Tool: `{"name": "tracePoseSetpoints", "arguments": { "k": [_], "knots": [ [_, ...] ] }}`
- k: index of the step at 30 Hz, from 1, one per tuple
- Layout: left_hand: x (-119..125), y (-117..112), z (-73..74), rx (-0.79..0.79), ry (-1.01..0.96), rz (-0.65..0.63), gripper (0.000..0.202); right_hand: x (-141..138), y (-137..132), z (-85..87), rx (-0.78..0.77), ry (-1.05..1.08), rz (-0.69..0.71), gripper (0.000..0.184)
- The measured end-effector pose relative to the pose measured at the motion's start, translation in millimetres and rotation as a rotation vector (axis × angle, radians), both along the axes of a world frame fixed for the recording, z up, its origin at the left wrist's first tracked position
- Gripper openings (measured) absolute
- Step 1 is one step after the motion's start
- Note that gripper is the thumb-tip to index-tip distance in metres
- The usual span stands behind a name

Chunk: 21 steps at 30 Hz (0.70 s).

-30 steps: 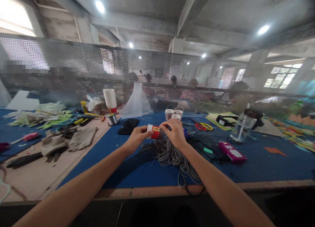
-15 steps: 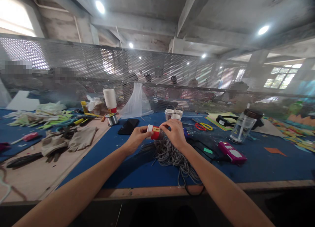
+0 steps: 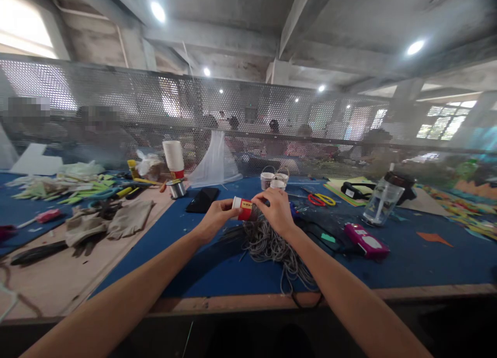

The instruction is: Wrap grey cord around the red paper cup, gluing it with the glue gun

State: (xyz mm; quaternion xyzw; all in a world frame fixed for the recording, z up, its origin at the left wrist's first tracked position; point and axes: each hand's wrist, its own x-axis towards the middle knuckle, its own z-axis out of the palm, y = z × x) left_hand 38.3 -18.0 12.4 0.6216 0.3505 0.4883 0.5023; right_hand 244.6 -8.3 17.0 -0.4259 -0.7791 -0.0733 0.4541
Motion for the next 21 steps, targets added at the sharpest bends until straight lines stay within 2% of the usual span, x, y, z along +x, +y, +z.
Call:
{"name": "tracePoseSetpoints", "arguments": {
  "k": [16,21],
  "knots": [
    [1.1,-1.7,2.3,0.005,0.003,-0.025,0.026,-0.1,1.9,-1.0,-0.016,0.011,0.001,0.016],
    [0.6,-0.8,0.6,0.002,0.001,-0.022,0.026,2.2,3.5,-0.1,-0.044,0.059,0.018,0.023]
  ]
}}
